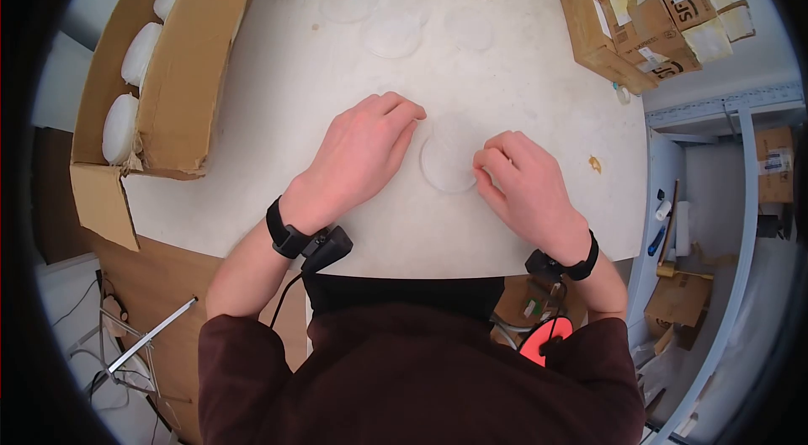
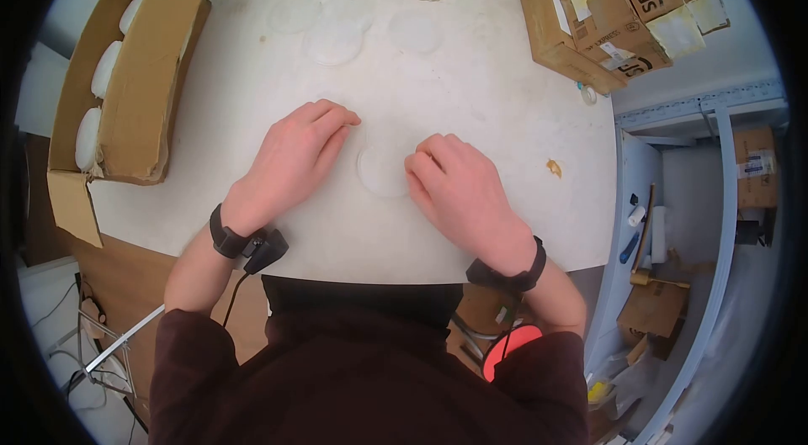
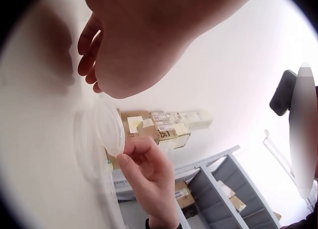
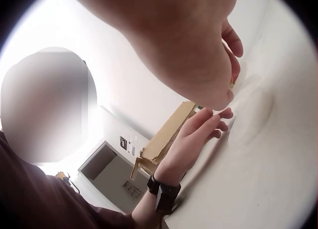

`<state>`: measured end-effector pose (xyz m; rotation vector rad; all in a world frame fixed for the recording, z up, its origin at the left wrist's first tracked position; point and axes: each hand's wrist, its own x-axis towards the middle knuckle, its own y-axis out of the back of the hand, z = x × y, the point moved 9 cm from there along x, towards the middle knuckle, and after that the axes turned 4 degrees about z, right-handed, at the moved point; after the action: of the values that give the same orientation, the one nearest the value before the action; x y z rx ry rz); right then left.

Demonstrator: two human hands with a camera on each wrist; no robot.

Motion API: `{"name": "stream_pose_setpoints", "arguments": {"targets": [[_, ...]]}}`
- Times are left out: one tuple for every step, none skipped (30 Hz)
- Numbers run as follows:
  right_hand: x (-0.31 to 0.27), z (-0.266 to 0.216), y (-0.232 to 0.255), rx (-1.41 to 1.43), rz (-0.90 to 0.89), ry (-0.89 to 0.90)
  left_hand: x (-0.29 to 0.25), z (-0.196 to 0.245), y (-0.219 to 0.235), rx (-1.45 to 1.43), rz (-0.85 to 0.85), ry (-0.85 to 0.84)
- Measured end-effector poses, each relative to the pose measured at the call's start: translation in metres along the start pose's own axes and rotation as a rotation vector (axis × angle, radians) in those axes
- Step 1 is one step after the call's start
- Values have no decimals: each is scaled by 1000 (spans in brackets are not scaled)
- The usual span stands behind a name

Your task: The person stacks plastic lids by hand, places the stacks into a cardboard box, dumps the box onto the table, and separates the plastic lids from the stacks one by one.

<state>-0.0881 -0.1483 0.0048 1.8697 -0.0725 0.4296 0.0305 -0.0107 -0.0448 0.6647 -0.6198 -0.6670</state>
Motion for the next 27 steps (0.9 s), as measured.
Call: {"name": "stream_pose_setpoints", "arguments": {"targets": [[-6, -5, -6, 23, -27, 15, -1, -1, -1, 1, -6, 3], [-10, -6, -9, 27, -26, 10, -2, 1, -3, -7, -3, -8], [-13, -10, -14, 44, -38, 19, -2, 3, -4, -15, -1, -22], [-16, -12, -18, 60, -49, 28, -2, 5, -5, -17, -7, -25], [-17, -12, -19, 60, -48, 20, -3, 9, -6, -38, -23, -33], [-17, -12, -21, 67, -54, 28, -4, 12, -8, -58, -37, -42], [-16, -13, -23, 73, -60, 40, -4, 13, -8, -57, -40, -46], [-17, -13, -24, 72, -58, 39, -5, 14, -12, -66, -67, -49], [-17, -12, -27, 98, -85, 34, -7, 15, -15, -76, -93, -51], [-17, -12, -29, 123, -111, 31, -8, 15, -15, -76, -92, -54], [-16, -12, -27, 116, -109, 31, -8, 15, -17, -57, -105, -59], [-16, -11, -31, 148, -166, 13, -8, 15, -18, -39, -116, -65], [-16, -10, -33, 179, -223, -6, -7, 16, -18, -42, -111, -74], [-11, -7, -27, 169, -220, -7, -7, 16, -18, -29, -110, -80], [-4, 2, -24, 218, -261, -94, -7, 16, -18, -15, -111, -82], [3, 12, -25, 272, -302, -180, -7, 17, -18, -13, -110, -83], [13, 22, -26, 273, -298, -178, -8, 17, -18, -21, -99, -87], [28, 43, -21, 264, -200, -223, -8, 17, -17, -28, -87, -93], [43, 64, -16, 253, -100, -267, -7, 18, -17, -22, -85, -101], [54, 82, -22, 249, -90, -265, -7, 17, -17, -26, -87, -97], [67, 98, -18, 79, 47, -179, -7, 17, -17, -29, -91, -93], [76, 106, -13, -91, 184, -93, -7, 18, -17, -22, -88, -102], [84, 115, -18, -93, 196, -91, -7, 17, -17, -38, -85, -102], [90, 119, -25, -184, 177, -40, -7, 17, -16, -55, -82, -99], [96, 117, -31, -277, 158, 12, -7, 17, -15, -47, -79, -105], [99, 119, -35, -279, 163, 15, -7, 16, -15, -45, -84, -99], [100, 118, -42, -351, 144, 41, -7, 16, -16, -46, -90, -92]]}}
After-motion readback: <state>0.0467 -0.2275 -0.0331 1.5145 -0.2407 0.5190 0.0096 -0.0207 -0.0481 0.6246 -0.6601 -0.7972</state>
